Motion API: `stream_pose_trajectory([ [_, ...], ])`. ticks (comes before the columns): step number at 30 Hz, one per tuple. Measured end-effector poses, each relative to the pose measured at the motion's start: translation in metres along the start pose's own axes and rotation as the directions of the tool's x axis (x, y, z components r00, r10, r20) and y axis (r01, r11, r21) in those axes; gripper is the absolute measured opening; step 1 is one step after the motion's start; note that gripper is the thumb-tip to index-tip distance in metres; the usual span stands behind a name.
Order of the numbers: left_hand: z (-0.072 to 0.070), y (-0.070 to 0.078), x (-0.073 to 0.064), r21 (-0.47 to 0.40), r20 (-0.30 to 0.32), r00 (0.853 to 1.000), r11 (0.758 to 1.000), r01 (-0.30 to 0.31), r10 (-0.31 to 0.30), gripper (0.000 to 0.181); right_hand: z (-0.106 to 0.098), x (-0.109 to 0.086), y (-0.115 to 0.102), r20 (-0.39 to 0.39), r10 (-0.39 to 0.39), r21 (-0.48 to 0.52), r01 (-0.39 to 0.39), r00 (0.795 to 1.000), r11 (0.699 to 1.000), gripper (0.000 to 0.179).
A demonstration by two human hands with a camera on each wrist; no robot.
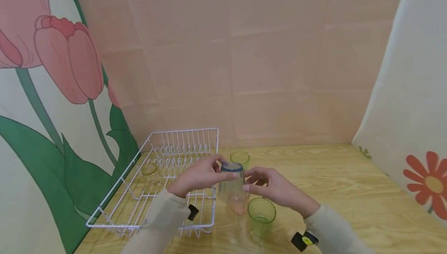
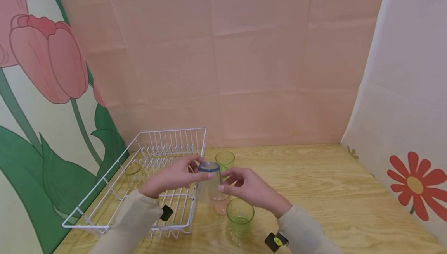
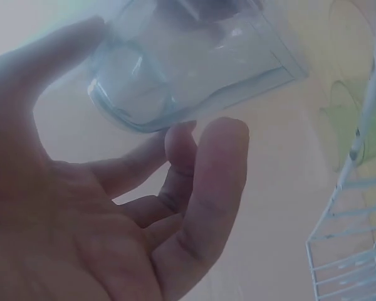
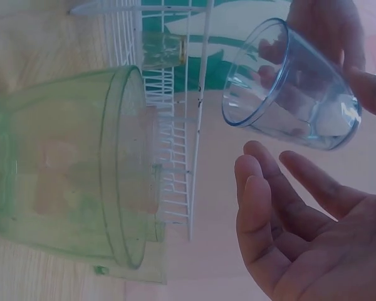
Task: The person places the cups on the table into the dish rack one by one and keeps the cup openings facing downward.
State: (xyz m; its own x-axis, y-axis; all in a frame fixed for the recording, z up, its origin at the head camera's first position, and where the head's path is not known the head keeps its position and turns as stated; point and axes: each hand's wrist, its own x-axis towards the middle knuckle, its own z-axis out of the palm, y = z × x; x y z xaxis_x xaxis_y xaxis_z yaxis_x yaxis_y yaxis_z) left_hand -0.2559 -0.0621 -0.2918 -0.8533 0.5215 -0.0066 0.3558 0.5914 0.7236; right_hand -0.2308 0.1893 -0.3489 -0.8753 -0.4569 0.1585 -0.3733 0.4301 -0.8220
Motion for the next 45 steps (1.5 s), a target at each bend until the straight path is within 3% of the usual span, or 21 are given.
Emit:
stream_pose_trajectory([
  [6, -0.015, -0.012, 0.001, 0.075, -0.111, 0.994, 0.997, 0.024, -0.016, 0.054, -0.003, -0.003, 0.002, -0.009, 0.03, 0.016, -0.029, 1.0, 0.999, 0.042],
  [11, -0.031, -0.026, 0.002, 0.163, -0.229, 0.973, 0.985, 0.062, -0.024, 0.05, -0.005, -0.004, 0.005, -0.024, 0.052, 0.019, -0.051, 0.998, 0.998, 0.043],
  [16, -0.047, -0.047, 0.002, 0.217, -0.285, 0.957, 0.969, 0.121, -0.055, 0.05, -0.005, -0.005, 0.007, -0.047, 0.074, 0.0, -0.074, 0.996, 0.997, 0.042],
  [23, -0.071, -0.074, -0.001, 0.252, -0.287, 0.944, 0.938, 0.237, -0.161, 0.056, -0.006, -0.005, 0.01, -0.051, 0.077, 0.007, -0.077, 0.996, 0.997, 0.041],
  [28, -0.081, -0.094, -0.001, 0.22, -0.284, 0.929, 0.927, 0.304, -0.237, 0.053, -0.004, -0.004, 0.011, -0.049, 0.081, 0.009, -0.08, 0.996, 0.997, 0.039],
  [36, -0.08, -0.122, 0.001, 0.202, -0.299, 0.904, 0.906, 0.373, -0.305, 0.045, -0.002, -0.004, 0.013, -0.043, 0.085, -0.002, -0.085, 0.995, 0.996, 0.041],
  [40, -0.079, -0.128, 0.002, 0.166, -0.284, 0.902, 0.91, 0.379, -0.324, 0.043, -0.002, -0.004, 0.011, -0.034, 0.084, 0.004, -0.084, 0.996, 0.996, 0.042],
  [45, -0.075, -0.132, 0.006, 0.118, -0.266, 0.877, 0.89, 0.441, -0.399, 0.038, -0.002, -0.004, 0.009, -0.023, 0.066, 0.008, -0.066, 0.998, 0.998, 0.042],
])
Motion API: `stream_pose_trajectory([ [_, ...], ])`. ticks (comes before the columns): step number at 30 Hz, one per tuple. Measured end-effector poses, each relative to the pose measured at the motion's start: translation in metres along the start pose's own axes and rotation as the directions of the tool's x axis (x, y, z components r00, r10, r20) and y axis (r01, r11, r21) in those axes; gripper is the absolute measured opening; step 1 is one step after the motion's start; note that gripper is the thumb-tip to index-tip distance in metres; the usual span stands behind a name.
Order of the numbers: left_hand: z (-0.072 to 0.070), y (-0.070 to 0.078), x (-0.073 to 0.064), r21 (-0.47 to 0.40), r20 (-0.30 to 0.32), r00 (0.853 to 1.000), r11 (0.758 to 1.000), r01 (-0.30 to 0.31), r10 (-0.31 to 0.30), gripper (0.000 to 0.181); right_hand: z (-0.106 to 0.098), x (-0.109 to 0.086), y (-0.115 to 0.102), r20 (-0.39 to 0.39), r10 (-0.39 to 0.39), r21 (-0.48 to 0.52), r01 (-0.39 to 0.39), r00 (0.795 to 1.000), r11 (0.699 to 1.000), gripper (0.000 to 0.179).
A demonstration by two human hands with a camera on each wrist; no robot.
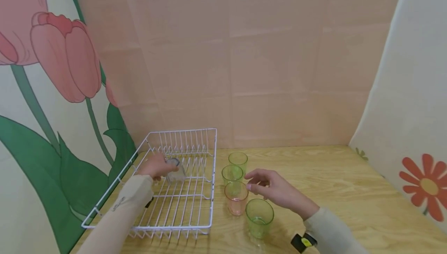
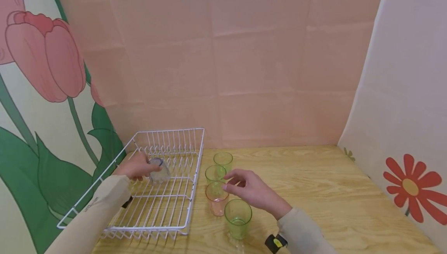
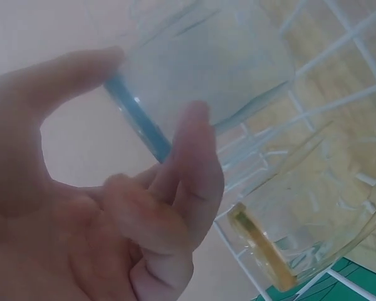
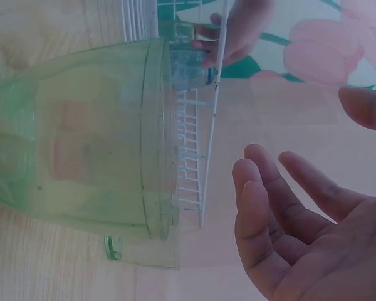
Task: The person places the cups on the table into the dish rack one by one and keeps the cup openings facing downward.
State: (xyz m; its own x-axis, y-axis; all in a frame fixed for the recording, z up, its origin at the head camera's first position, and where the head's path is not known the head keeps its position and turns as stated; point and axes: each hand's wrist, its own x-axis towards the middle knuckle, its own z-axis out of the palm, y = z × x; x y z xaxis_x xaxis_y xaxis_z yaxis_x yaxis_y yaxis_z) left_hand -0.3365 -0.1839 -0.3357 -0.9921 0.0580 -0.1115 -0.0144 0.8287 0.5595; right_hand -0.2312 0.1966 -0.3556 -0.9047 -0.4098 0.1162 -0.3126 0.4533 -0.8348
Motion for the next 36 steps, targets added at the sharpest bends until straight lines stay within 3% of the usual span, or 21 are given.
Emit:
stream_pose_trajectory([
  [5, 0.004, -0.004, 0.003, 0.044, 0.024, 0.998, 0.998, 0.055, -0.056, 0.036, -0.001, 0.0, -0.001, -0.007, -0.006, -0.006, 0.006, 1.0, 1.0, 0.041],
  [10, 0.004, -0.006, 0.002, 0.03, 0.029, 0.998, 0.998, 0.053, -0.054, 0.04, -0.001, -0.001, -0.003, -0.008, -0.001, -0.009, 0.001, 1.0, 1.0, 0.04],
  [22, 0.001, -0.009, -0.001, 0.024, 0.054, 0.998, 0.999, 0.021, -0.022, 0.028, -0.001, -0.003, 0.0, 0.007, -0.02, -0.014, 0.02, 1.0, 1.0, 0.04],
  [29, 0.002, -0.011, 0.003, 0.007, 0.063, 0.997, 0.999, 0.054, -0.054, 0.035, -0.001, -0.003, 0.0, 0.009, -0.023, -0.014, 0.023, 1.0, 1.0, 0.04],
  [36, 0.004, -0.013, 0.005, 0.036, 0.068, 0.997, 0.998, 0.046, -0.048, 0.048, -0.003, -0.002, 0.003, -0.055, -0.01, -0.108, 0.004, 0.998, 0.994, 0.038],
])
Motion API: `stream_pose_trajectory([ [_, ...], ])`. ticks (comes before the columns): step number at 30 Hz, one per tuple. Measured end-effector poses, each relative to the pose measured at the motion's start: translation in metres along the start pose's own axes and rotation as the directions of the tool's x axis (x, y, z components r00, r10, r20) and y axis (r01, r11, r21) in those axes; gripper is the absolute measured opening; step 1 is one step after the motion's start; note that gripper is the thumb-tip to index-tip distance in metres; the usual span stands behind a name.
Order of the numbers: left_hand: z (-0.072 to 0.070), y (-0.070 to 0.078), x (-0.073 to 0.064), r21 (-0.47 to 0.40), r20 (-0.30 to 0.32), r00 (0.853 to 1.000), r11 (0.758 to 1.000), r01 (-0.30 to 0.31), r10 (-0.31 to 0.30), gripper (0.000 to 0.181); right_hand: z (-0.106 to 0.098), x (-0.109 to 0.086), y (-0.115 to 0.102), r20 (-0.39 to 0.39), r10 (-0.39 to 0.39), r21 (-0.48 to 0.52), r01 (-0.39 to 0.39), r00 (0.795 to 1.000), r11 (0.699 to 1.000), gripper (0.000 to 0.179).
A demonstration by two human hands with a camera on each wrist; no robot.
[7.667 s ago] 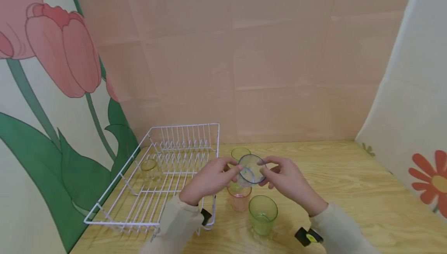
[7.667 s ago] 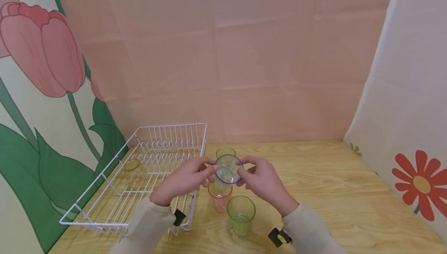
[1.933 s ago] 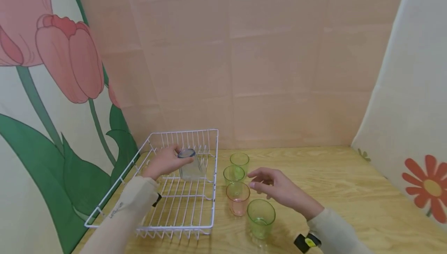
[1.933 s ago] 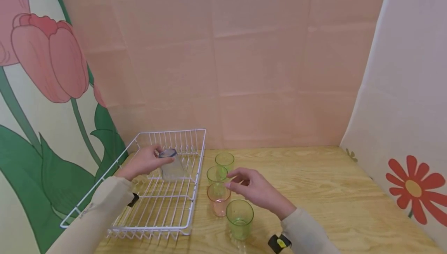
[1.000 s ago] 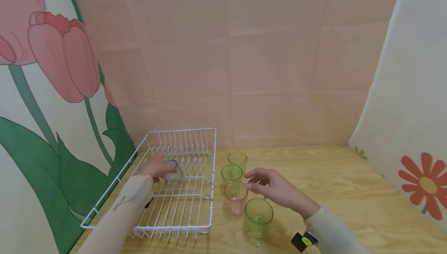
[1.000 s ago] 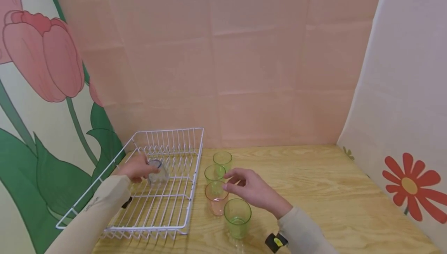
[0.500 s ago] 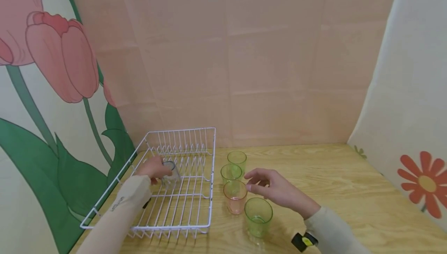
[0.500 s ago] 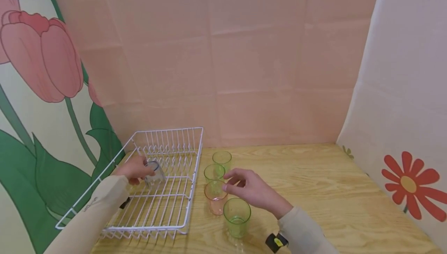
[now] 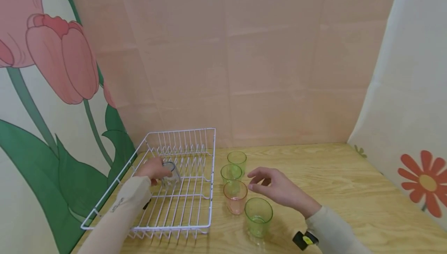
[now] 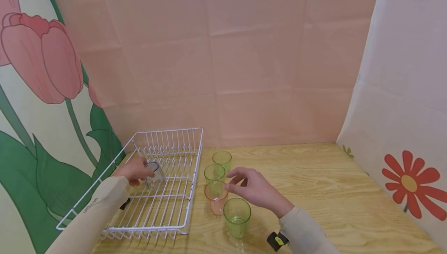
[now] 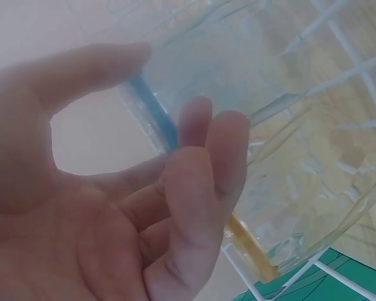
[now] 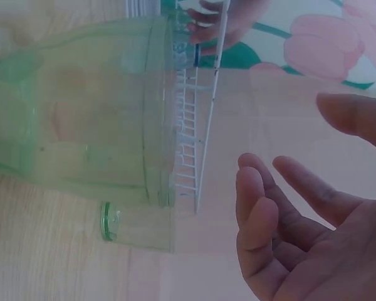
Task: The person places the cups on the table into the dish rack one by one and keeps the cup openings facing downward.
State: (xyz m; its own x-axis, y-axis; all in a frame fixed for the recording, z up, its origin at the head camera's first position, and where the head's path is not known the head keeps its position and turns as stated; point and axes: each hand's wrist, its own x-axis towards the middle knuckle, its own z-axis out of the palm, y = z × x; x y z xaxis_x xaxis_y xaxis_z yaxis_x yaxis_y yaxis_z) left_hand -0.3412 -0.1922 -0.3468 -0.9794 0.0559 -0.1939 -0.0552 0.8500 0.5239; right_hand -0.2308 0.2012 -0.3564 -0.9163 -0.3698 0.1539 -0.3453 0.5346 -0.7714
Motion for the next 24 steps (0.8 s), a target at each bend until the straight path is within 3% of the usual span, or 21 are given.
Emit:
stream_pose_trajectory([
  [10, -0.004, 0.019, -0.02, 0.003, 0.004, 0.999, 0.999, -0.042, 0.042, 0.082, -0.002, 0.003, 0.013, -0.024, 0.061, -0.049, -0.062, 0.998, 0.997, 0.033],
  [19, 0.005, 0.062, -0.054, 0.013, -0.009, 0.987, 0.987, -0.161, 0.161, 0.076, 0.002, -0.001, 0.023, -0.019, 0.136, -0.097, -0.138, 0.99, 0.986, 0.031],
  [24, 0.014, 0.078, -0.072, 0.051, 0.0, 0.966, 0.965, -0.257, 0.257, 0.07, 0.006, 0.0, 0.028, 0.009, 0.197, -0.111, -0.195, 0.98, 0.975, 0.033],
])
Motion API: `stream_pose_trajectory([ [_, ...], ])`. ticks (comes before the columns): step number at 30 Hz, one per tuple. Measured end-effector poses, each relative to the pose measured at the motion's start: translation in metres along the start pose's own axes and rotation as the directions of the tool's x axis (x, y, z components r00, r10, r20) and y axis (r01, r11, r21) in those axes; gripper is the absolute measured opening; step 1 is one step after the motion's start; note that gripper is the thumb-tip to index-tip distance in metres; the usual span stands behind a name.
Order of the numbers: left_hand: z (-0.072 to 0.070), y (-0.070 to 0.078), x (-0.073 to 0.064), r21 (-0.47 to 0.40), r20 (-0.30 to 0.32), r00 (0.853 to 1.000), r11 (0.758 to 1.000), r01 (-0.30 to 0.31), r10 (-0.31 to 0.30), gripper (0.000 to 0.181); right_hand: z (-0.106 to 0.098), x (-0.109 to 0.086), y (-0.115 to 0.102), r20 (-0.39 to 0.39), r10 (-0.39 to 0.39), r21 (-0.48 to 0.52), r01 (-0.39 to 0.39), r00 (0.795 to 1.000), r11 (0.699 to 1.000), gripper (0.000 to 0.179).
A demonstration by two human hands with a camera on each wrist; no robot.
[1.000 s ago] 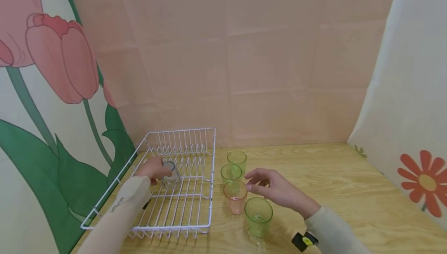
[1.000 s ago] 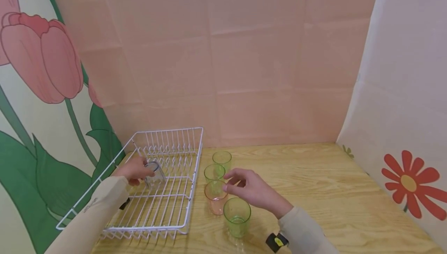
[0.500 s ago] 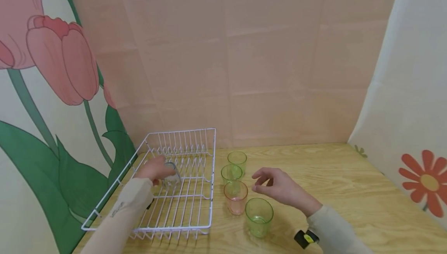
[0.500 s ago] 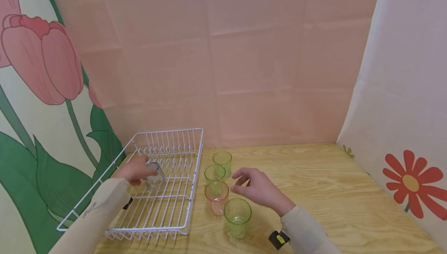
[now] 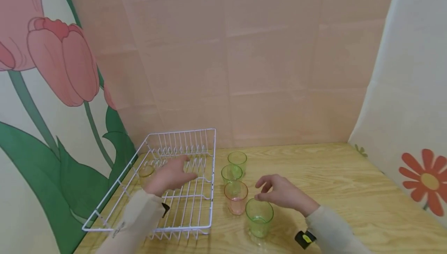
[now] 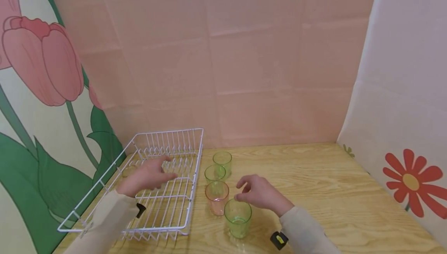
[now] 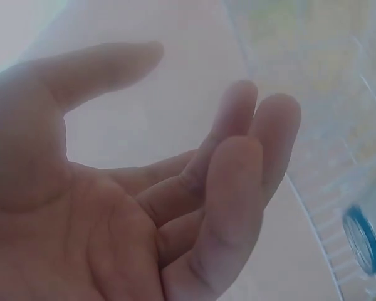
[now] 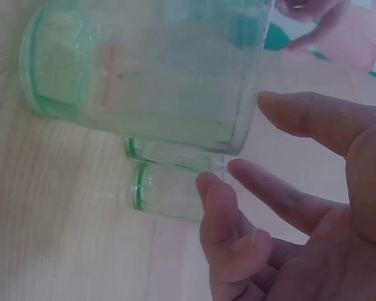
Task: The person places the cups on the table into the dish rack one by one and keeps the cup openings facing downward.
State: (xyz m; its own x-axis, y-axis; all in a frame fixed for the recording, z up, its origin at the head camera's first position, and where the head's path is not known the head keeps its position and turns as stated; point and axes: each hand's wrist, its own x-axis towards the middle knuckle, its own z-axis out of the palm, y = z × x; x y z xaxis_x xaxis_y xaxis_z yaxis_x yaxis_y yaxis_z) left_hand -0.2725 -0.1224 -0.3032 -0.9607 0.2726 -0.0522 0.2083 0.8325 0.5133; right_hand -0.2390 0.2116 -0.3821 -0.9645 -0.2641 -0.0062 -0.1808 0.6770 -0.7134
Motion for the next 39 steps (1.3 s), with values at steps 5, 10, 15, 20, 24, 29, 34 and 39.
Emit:
stream_pose_trajectory([
  [5, 0.006, 0.008, -0.01, -0.018, 0.01, 0.996, 0.996, -0.09, 0.091, 0.068, 0.003, 0.001, 0.004, 0.024, 0.058, -0.017, -0.058, 0.998, 0.998, 0.03],
  [10, 0.009, 0.01, -0.018, -0.102, -0.01, 0.994, 0.989, -0.106, 0.105, 0.065, 0.003, 0.002, 0.011, 0.055, 0.078, 0.006, -0.078, 0.995, 0.997, 0.026],
  [15, 0.013, 0.011, -0.02, -0.17, -0.005, 0.992, 0.978, -0.122, 0.123, 0.065, 0.0, 0.002, 0.017, 0.116, 0.039, 0.032, -0.043, 0.993, 0.999, 0.018],
  [20, 0.018, 0.011, -0.019, -0.21, 0.03, 0.988, 0.968, -0.14, 0.15, 0.062, -0.002, 0.002, 0.017, 0.153, 0.016, 0.035, -0.021, 0.988, 0.999, 0.008],
  [24, 0.018, 0.014, -0.021, -0.205, 0.033, 0.987, 0.967, -0.15, 0.16, 0.061, -0.003, 0.002, 0.018, 0.119, -0.006, 0.02, 0.004, 0.993, 1.0, 0.01],
  [29, 0.017, 0.017, -0.021, -0.209, 0.03, 0.988, 0.967, -0.143, 0.153, 0.06, -0.004, 0.004, 0.023, 0.038, -0.004, -0.012, 0.004, 0.999, 1.0, 0.012],
  [34, 0.015, 0.018, -0.019, -0.214, 0.011, 0.988, 0.966, -0.146, 0.152, 0.06, -0.004, 0.007, 0.027, -0.037, 0.025, -0.025, -0.026, 0.999, 0.999, 0.014],
  [39, 0.013, 0.022, -0.019, -0.218, 0.002, 0.988, 0.964, -0.15, 0.155, 0.061, -0.004, 0.012, 0.031, -0.093, 0.05, -0.02, -0.052, 0.994, 0.998, 0.015],
])
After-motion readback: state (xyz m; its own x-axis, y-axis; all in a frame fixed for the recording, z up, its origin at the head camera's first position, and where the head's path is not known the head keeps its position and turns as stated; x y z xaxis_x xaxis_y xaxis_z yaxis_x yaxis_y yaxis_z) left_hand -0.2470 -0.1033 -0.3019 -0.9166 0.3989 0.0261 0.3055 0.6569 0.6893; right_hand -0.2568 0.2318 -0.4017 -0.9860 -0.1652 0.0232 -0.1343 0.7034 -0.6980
